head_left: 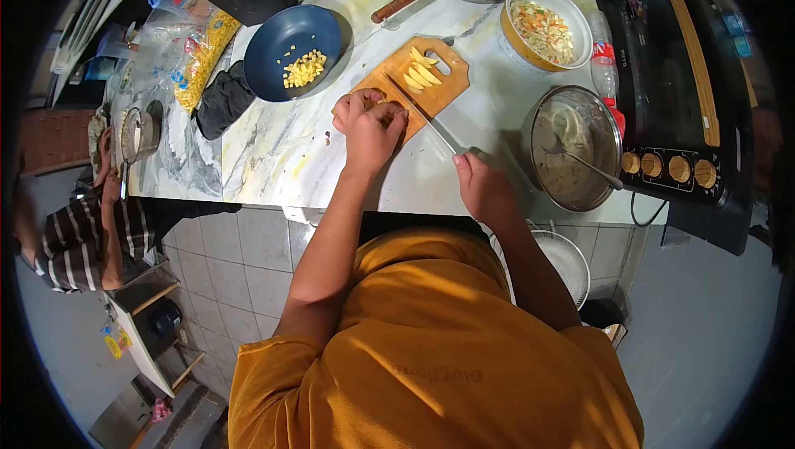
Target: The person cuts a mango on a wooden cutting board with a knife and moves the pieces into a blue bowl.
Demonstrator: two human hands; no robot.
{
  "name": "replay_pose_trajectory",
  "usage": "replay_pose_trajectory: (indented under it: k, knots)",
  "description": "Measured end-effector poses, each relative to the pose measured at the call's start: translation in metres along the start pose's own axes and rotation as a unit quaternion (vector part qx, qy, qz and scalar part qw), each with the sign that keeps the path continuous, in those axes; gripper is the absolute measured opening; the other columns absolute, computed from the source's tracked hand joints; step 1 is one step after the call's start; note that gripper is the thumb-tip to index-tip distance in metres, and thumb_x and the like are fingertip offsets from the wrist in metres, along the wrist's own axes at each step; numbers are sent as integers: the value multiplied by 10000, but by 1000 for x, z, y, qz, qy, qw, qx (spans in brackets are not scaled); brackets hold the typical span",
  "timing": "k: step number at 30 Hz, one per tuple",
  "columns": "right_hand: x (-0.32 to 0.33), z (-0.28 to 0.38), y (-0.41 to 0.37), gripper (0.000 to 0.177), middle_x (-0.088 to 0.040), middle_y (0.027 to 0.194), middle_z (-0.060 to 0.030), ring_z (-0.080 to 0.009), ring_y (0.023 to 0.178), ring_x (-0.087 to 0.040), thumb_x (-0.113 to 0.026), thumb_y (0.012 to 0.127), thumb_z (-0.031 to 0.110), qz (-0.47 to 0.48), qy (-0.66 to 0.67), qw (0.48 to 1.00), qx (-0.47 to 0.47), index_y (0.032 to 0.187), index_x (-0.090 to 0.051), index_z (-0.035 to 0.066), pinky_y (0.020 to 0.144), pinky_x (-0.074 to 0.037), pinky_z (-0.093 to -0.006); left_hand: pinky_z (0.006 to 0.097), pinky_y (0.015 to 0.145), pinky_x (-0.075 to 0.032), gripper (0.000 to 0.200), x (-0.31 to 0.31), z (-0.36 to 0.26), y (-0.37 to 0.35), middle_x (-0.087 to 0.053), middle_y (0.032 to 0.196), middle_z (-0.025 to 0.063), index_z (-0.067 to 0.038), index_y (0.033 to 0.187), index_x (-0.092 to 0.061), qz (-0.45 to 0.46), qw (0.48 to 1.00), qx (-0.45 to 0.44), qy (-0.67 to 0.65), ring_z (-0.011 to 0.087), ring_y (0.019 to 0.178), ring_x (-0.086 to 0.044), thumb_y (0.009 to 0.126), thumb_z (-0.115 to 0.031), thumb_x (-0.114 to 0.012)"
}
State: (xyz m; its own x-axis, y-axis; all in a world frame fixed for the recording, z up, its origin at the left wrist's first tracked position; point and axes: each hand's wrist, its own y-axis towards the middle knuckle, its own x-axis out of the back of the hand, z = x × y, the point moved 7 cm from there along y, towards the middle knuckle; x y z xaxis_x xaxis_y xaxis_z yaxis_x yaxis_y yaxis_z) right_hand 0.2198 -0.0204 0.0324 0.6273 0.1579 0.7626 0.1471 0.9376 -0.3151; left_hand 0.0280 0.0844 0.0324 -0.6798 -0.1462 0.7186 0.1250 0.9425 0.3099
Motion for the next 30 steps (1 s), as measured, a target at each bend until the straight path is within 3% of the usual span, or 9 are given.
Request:
replay_pose_trajectory:
  k: [6,14,30]
  knots:
    - [1,-11,-11,387,-651,773,-245,-485,764,-622,-439,1024,397,-13,-8,1000,21,938,-605,58,690,-489,-564,431,944,-297,115,-3,0,0,-585,1080,60,-155,842,-782,2,999,4,40,297,1114,-432,760,-236,-788]
    - [2,-6,-19,360,-646,747,-226,-475,738,-616,-448,1027,372,-44,18,998,34,910,-593,64,658,-486,-555,443,950,-284,163,5,-4,-3,-567,1092,47,-124,837,-762,1,1000,-6,27,294,1121,-413,706,-214,-797]
    - [0,2,-15,367,-645,738,-227,-471,722,-621,-443,1026,377,-32,16,999,28,917,-600,64,649,-486,-559,451,959,-283,93,0,5,-5,-558,1092,53,-122,790,-759,-3,1000,-1,3,305,1140,-402,715,-171,-782]
